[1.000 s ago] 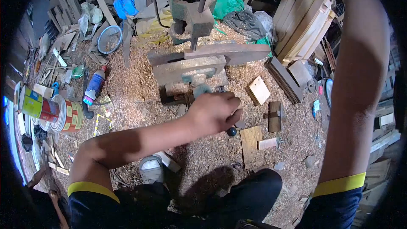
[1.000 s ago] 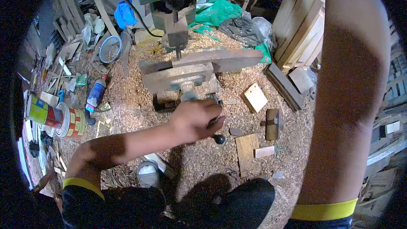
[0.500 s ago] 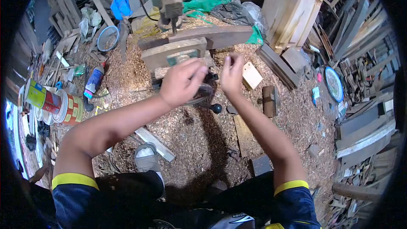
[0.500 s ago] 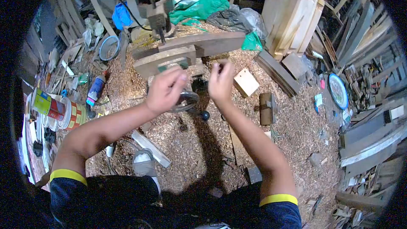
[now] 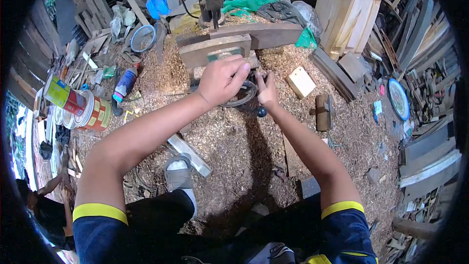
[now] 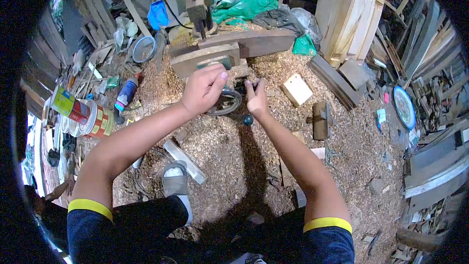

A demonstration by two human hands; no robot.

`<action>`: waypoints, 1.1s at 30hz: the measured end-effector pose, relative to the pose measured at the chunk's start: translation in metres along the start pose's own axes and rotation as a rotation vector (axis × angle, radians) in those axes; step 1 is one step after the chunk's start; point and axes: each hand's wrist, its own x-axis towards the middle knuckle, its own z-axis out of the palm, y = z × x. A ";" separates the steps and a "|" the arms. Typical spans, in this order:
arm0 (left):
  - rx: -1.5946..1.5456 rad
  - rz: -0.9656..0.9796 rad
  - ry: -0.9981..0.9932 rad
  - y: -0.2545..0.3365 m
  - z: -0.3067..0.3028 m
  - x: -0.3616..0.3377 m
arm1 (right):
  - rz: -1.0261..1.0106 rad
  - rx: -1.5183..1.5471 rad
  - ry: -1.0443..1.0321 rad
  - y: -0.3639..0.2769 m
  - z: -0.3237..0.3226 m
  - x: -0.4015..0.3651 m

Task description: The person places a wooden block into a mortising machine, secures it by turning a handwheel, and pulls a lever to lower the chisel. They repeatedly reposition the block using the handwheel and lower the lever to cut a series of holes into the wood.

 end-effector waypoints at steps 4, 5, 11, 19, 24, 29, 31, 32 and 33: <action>-0.001 -0.002 -0.005 0.001 0.000 0.000 | -0.004 0.337 0.009 0.029 0.016 0.012; 0.001 -0.002 -0.005 0.001 0.000 0.000 | -0.001 0.417 0.014 0.031 0.020 0.016; 0.008 0.013 -0.012 0.002 0.001 0.000 | 0.557 0.923 -0.196 0.026 0.009 0.015; -0.003 0.035 -0.029 0.001 0.001 0.001 | 0.002 0.378 0.142 0.044 0.044 0.005; -0.009 0.042 -0.017 0.003 0.000 0.000 | -0.019 0.139 0.165 0.030 0.037 0.001; 0.002 0.042 -0.010 0.001 0.001 0.000 | 0.106 0.656 -0.039 0.041 0.039 0.005; -0.009 0.049 -0.007 0.003 0.001 0.001 | 0.247 0.924 -0.212 0.044 0.043 0.009; -0.010 0.047 -0.007 0.003 0.001 0.001 | 0.248 0.923 -0.214 0.037 0.046 0.008; -0.019 0.054 0.005 0.003 0.002 0.001 | 0.423 1.089 -0.254 0.026 0.051 0.006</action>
